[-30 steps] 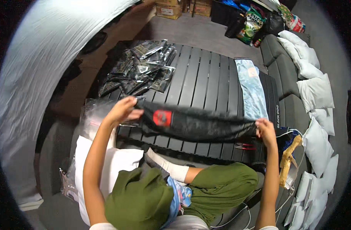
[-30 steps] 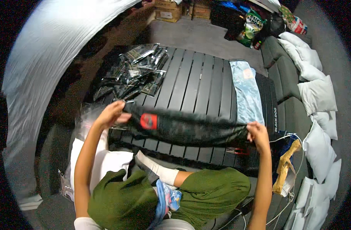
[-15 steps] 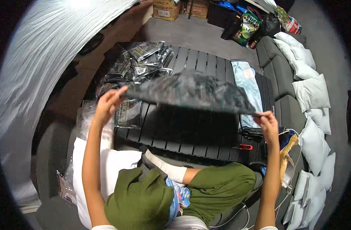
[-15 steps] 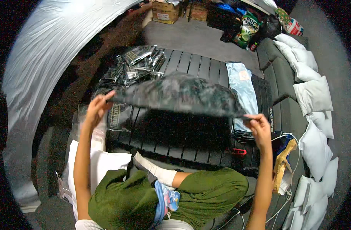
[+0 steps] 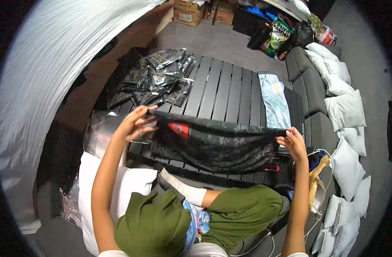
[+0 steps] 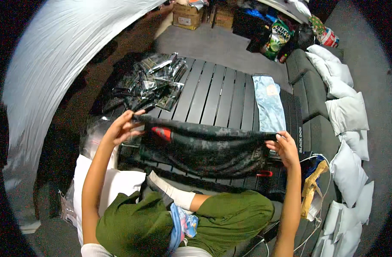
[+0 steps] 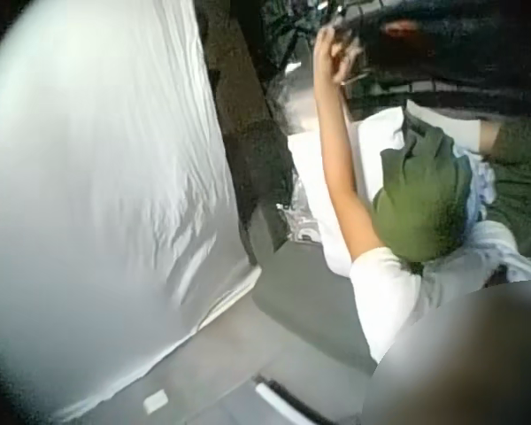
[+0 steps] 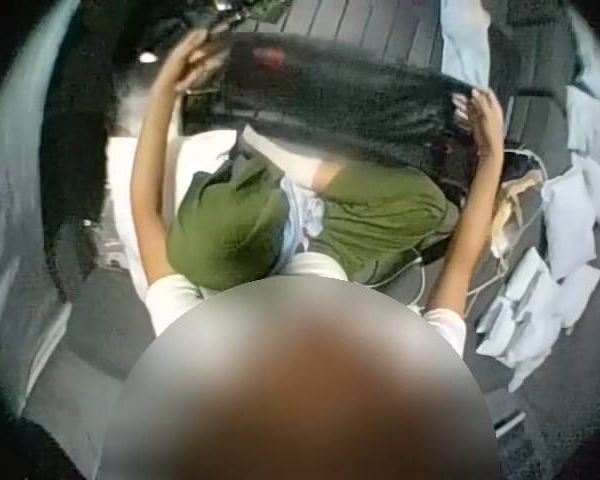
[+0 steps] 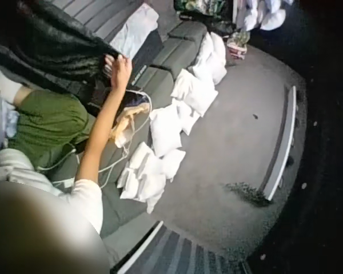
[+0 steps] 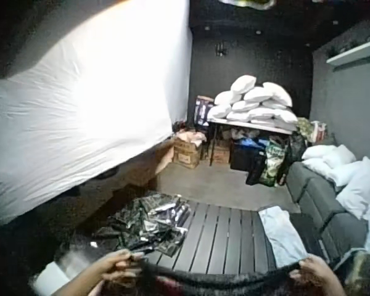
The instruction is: Folding a neck gaiter and sealing it in a plastic bag.
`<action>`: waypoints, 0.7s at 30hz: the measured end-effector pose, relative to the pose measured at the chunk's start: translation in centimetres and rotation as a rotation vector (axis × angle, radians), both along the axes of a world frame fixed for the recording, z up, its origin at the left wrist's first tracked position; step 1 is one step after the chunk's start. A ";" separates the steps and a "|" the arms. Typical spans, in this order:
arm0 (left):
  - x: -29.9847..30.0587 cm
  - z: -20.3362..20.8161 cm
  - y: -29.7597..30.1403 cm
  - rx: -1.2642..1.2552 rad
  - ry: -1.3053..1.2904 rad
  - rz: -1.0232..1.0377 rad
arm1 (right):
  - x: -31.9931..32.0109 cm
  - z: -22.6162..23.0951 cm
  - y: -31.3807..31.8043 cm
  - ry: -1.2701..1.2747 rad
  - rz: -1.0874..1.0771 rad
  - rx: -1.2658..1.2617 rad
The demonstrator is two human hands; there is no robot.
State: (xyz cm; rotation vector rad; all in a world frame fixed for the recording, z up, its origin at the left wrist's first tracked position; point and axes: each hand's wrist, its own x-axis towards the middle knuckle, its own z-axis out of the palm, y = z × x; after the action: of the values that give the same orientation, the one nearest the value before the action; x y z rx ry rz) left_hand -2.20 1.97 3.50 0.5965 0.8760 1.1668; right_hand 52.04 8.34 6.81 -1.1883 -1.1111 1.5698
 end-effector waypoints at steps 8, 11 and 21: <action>-2.0 0.5 8.7 0.136 -0.050 0.047 | -1.7 0.7 5.8 0.082 -0.018 0.102; -2.8 2.0 10.7 0.161 -0.021 0.081 | -2.0 1.2 6.2 0.081 -0.050 0.183; -3.7 -0.8 7.4 0.353 -0.023 0.045 | -1.5 0.0 0.2 0.002 -0.008 0.290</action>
State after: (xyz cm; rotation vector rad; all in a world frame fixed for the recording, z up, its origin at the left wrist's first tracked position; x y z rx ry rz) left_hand -5.93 9.41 2.75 0.8509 0.6703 1.3792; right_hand 50.58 8.59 6.76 -0.9949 -1.2816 1.3488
